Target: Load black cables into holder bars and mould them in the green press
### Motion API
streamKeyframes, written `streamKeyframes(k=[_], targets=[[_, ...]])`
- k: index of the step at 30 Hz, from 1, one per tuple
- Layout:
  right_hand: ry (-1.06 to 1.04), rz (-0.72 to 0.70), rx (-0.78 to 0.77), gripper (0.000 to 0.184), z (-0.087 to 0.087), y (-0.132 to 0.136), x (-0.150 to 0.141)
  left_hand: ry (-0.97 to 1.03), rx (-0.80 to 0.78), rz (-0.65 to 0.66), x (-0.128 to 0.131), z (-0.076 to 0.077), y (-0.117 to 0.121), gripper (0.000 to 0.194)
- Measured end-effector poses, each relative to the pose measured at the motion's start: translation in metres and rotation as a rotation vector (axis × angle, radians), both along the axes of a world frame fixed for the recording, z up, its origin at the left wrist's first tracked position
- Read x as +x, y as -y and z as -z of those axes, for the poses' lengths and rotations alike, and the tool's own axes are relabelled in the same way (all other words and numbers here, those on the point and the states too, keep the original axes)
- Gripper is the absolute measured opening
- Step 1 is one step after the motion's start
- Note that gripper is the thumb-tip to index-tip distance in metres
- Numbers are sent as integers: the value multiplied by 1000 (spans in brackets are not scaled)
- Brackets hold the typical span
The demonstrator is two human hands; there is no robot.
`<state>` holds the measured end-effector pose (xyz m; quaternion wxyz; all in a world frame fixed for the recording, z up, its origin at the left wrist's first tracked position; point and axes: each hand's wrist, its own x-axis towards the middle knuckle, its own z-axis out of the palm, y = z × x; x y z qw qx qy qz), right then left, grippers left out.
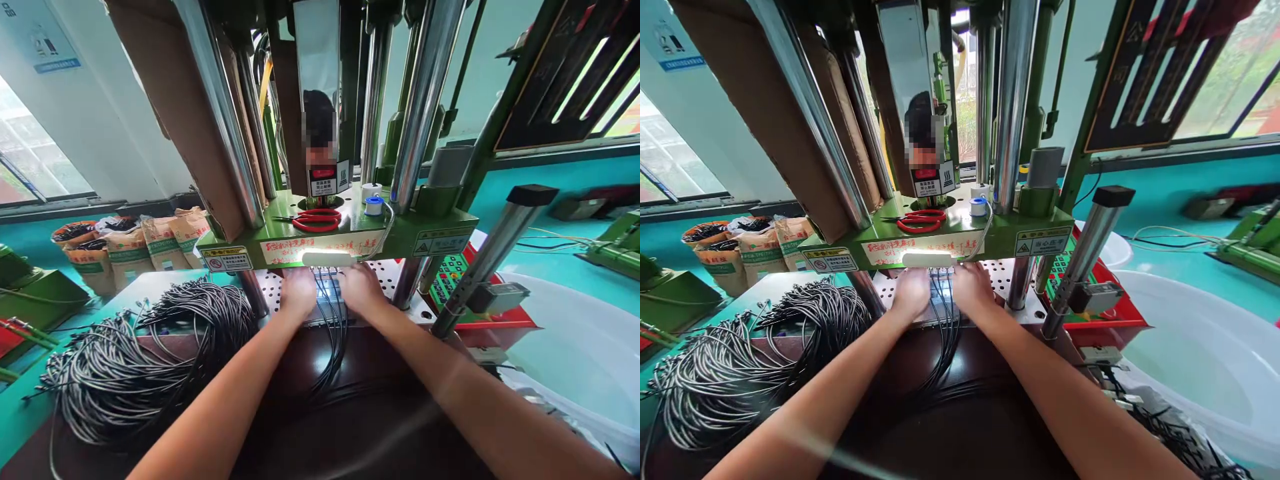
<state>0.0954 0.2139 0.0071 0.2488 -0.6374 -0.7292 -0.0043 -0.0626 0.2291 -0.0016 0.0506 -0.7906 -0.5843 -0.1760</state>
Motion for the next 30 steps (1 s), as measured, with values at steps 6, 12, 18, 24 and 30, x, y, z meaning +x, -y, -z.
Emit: streamKeyframes(k=[6,12,18,24,30], targets=[[156,9,-13,27,-3,26,-38,-78,-53,152,1,5,22,48],[250,86,-45,21,-1,14,-44,-64,-107,161,-11,-8,14,47],[279,88,-72,24,4,4,-54,-23,-173,151,-13,-9,10,50],[231,79,-89,23,-2,3,-42,-16,-219,123,-7,-9,9,53],[182,204,-95,28,4,15,-8,-8,-258,98,1,-4,5,54]])
